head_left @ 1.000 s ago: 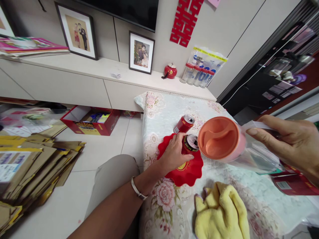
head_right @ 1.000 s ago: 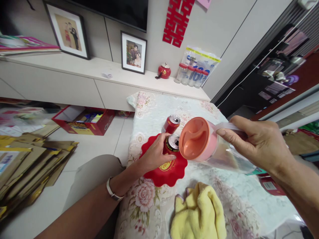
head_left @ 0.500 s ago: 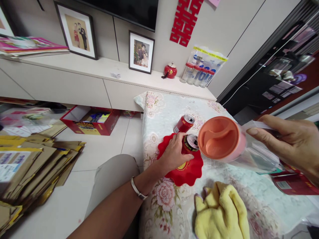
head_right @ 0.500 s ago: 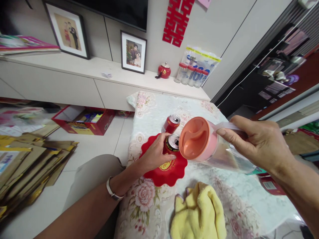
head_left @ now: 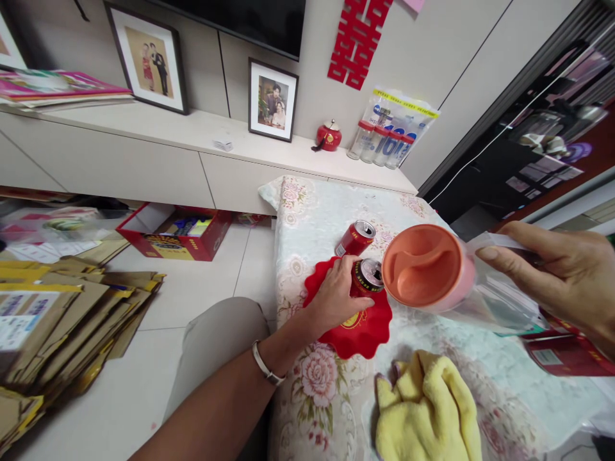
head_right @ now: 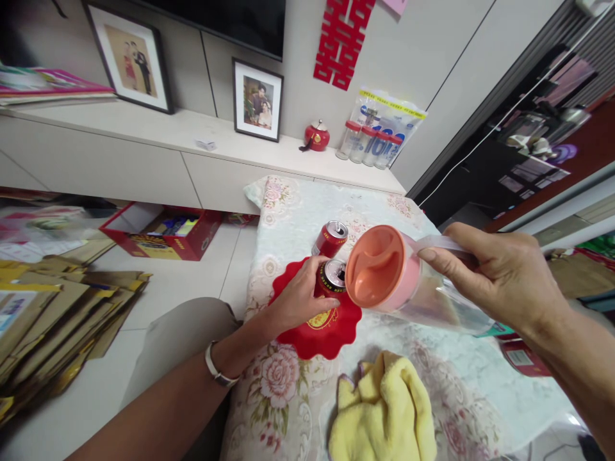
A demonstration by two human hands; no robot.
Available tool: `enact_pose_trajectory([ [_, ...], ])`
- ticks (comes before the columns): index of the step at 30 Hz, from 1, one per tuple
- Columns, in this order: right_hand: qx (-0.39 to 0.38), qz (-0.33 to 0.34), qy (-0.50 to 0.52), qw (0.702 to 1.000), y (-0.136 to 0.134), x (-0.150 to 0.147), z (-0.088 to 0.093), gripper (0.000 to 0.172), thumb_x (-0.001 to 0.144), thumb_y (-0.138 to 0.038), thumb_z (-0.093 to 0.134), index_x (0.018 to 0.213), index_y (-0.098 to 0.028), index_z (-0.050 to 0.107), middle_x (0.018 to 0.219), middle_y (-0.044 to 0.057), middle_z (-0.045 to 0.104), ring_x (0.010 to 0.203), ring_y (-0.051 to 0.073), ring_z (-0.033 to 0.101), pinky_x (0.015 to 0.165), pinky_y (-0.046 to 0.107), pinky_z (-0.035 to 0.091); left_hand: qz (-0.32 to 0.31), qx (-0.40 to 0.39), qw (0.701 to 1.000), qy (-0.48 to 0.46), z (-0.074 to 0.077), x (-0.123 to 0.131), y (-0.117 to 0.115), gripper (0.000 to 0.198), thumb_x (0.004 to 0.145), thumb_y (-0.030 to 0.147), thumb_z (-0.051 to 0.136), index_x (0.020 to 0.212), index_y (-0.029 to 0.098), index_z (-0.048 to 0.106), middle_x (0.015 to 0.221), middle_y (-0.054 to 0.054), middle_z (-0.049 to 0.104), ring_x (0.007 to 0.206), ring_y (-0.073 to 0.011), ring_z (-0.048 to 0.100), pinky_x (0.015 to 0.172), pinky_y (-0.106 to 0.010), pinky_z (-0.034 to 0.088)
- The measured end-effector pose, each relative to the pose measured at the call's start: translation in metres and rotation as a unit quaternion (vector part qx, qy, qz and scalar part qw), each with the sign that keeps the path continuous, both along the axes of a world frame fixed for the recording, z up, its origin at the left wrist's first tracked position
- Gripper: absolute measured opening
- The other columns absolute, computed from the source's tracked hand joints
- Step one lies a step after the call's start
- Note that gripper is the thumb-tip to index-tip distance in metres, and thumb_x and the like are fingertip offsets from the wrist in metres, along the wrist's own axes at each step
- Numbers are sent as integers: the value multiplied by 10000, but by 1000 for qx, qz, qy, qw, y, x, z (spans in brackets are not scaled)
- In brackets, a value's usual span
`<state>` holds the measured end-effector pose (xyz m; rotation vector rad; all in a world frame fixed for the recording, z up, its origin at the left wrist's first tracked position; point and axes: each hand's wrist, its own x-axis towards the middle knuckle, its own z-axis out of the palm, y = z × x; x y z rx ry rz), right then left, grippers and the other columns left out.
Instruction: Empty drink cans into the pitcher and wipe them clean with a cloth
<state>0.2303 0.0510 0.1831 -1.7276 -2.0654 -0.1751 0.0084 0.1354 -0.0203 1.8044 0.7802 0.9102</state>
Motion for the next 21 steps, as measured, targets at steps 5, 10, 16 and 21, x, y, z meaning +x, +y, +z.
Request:
enact_pose_trajectory([
  [5,0,-5,-5,1000,0,0,-1,369,941,-596,569,761,-280,630,439,-18,380,301,117,327,295,291,217,1,0,1000,-4,-1,1,0,679,706,147,790,1284,199,437,1323,-151,572,1324,-350,539,1137,-521,445],
  [10,-4,-18,-13,1000,-2,0,-2,372,947,-598,555,767,-282,634,464,-10,400,335,127,350,306,294,242,2,-6,1000,-8,-2,0,0,675,704,153,791,1276,216,438,1310,-135,571,1310,-346,544,1138,-528,440],
  [16,-1,-9,-26,1000,0,2,0,430,946,-639,556,748,-266,636,451,-20,388,338,120,335,298,276,241,2,-1,1000,-7,-2,1,0,674,697,159,787,1276,211,447,1313,-142,568,1317,-354,541,1137,-530,442],
  [21,2,-13,-37,999,1,4,-1,464,941,-667,560,756,-252,655,452,-21,398,343,122,353,295,272,259,3,-2,1000,-12,-2,1,0,667,704,155,777,1277,229,443,1312,-128,574,1316,-349,546,1133,-542,447],
])
